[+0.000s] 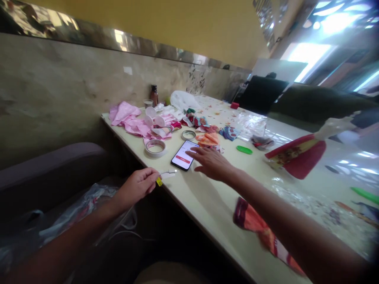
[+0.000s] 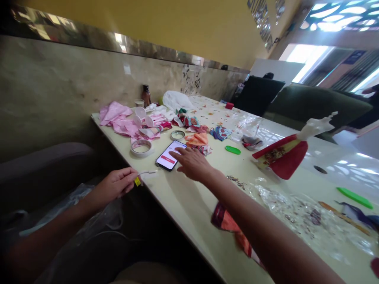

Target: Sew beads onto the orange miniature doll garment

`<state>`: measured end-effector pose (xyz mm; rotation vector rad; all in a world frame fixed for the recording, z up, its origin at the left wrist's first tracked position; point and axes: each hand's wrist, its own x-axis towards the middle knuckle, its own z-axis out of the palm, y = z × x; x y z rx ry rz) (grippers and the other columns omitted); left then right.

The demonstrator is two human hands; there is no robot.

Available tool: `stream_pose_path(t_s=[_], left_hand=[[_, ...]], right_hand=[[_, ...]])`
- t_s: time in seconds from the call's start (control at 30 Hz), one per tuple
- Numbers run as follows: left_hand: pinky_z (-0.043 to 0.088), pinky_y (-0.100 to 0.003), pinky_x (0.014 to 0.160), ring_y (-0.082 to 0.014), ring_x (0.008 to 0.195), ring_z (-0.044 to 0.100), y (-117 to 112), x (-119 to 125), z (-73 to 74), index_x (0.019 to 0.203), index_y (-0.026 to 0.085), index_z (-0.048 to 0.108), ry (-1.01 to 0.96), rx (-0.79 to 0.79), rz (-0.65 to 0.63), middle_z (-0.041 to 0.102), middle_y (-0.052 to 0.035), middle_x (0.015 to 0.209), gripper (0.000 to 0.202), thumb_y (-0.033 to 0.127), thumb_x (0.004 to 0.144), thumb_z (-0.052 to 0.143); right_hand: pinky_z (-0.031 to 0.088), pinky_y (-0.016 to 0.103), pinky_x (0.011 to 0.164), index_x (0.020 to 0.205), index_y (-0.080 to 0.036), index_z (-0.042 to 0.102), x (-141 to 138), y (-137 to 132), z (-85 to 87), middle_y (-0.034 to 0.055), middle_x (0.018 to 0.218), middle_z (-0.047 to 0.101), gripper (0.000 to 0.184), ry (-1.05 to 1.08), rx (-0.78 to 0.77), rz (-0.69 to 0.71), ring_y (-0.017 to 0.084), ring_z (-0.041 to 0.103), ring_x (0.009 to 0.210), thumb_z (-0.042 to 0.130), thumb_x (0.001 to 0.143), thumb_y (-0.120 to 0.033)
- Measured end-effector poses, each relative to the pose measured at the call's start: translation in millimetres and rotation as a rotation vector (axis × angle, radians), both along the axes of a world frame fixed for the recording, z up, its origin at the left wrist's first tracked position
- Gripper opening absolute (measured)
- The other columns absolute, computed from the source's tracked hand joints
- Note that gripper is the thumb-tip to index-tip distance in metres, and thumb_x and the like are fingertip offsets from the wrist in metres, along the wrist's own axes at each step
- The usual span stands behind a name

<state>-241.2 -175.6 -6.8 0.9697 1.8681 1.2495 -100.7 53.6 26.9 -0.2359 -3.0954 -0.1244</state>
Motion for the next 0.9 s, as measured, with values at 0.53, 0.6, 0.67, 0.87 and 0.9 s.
stream_pose_path(t_s=[0.53, 0.6, 0.67, 0.87, 0.9], left_hand=[[0.034, -0.023, 0.059, -0.0128, 0.063, 0.049, 29.8, -4.1, -21.4, 0.072, 0.016, 0.060, 0.330, -0.024, 0.161, 0.055, 0.0023, 0.064, 0.031, 0.041, 0.086, 0.047], [0.034, -0.023, 0.058, -0.0128, 0.063, 0.049, 32.2, -2.0, -22.7, 0.072, 0.017, 0.060, 0.368, -0.040, 0.186, 0.055, 0.0024, 0.064, 0.030, 0.039, 0.086, 0.046], [0.032, -0.023, 0.058, -0.0126, 0.062, 0.049, 34.8, 1.3, -23.1, 0.072, 0.018, 0.059, 0.402, -0.065, 0.207, 0.054, 0.0027, 0.063, 0.029, 0.038, 0.087, 0.045], [0.030, -0.024, 0.058, -0.0122, 0.060, 0.049, 38.2, 14.6, -19.9, 0.069, 0.019, 0.056, 0.551, -0.164, 0.272, 0.054, 0.0018, 0.062, 0.025, 0.032, 0.087, 0.044], [0.030, -0.024, 0.059, -0.0124, 0.061, 0.050, 37.7, 15.6, -19.5, 0.070, 0.019, 0.056, 0.564, -0.172, 0.280, 0.055, 0.0013, 0.064, 0.024, 0.032, 0.087, 0.044]], right_hand=[[0.035, 0.043, 0.105, 0.144, -0.028, 0.040, -79.0, 34.8, 3.9, 0.0070, 0.150, 0.040, 0.081, -0.401, -0.026, 0.311, 0.028, 0.035, 0.137, 0.075, 0.071, -0.035], [0.034, 0.044, 0.105, 0.144, -0.028, 0.040, -76.1, 34.4, 4.1, 0.0079, 0.148, 0.042, 0.080, -0.381, -0.046, 0.297, 0.028, 0.039, 0.134, 0.074, 0.072, -0.034], [0.031, 0.045, 0.106, 0.142, -0.028, 0.043, -73.8, 32.9, 4.3, 0.0082, 0.146, 0.045, 0.077, -0.362, -0.053, 0.291, 0.028, 0.041, 0.132, 0.075, 0.072, -0.035], [0.035, 0.045, 0.101, 0.140, -0.025, 0.047, -76.1, 27.7, 3.6, 0.0111, 0.136, 0.053, 0.079, -0.332, -0.050, 0.235, 0.032, 0.049, 0.122, 0.077, 0.069, -0.043], [0.037, 0.044, 0.099, 0.140, -0.024, 0.047, -76.8, 27.7, 3.0, 0.0111, 0.135, 0.054, 0.079, -0.329, -0.055, 0.230, 0.032, 0.050, 0.120, 0.077, 0.069, -0.043]])
